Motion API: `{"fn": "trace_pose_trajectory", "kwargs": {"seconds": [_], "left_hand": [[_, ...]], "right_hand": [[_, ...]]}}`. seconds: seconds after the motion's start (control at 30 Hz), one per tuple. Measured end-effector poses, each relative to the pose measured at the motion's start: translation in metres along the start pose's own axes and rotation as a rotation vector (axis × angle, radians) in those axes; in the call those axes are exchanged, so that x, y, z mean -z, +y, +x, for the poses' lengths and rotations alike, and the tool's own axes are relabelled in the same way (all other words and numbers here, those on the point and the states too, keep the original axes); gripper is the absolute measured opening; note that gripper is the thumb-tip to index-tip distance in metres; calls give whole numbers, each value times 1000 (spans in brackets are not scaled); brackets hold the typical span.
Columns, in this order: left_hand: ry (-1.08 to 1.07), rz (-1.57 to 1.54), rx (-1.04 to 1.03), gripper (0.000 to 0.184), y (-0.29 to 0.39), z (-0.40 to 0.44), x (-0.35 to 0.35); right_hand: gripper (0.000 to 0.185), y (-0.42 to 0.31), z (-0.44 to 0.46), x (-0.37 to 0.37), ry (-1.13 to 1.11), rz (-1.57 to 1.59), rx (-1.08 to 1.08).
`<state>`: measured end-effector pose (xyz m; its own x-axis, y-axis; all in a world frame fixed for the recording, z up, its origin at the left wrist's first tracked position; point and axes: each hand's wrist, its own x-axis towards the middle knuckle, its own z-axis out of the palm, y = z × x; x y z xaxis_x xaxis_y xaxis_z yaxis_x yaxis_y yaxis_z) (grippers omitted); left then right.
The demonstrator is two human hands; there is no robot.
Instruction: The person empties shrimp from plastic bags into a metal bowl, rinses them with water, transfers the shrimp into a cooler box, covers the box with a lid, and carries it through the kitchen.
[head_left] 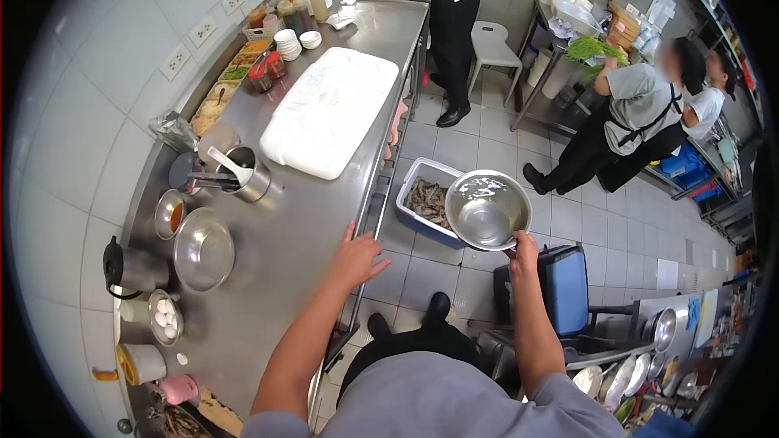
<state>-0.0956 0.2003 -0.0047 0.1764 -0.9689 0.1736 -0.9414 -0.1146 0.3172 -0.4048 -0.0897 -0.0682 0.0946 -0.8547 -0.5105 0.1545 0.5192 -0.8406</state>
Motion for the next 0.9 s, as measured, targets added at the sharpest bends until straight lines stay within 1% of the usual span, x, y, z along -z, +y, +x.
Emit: {"fn": "trace_pose_trajectory", "kwargs": {"seconds": [0.07,0.13,0.23,0.3,0.53,0.6,0.7,0.83,0.9], "left_hand": [[-24,8,29,27,1,1,-4],[-32,25,66,26,-1,4,-3],[-57,73,108,26,1,7,-4],[-67,78,96,26,1,10,-2],[-108,96,124,21,0,15,-2],[-106,129,100,18,-2,16,-2],[-145,124,122,20,-2,17,-2],[-146,127,126,19,-1,18,1],[-147,148,121,18,-1,19,1]], "right_hand": [[10,2,23,-7,-36,-3,-15],[13,-1,48,-19,26,-95,-28],[12,1,81,-31,6,-144,-45],[12,1,97,-37,1,-207,-59],[14,15,149,-46,-38,-239,-53],[15,22,162,-44,-102,-261,7],[15,25,171,-42,-86,-281,11],[14,27,174,-36,-97,-304,33],[15,23,167,-35,-72,-326,-68]]}}
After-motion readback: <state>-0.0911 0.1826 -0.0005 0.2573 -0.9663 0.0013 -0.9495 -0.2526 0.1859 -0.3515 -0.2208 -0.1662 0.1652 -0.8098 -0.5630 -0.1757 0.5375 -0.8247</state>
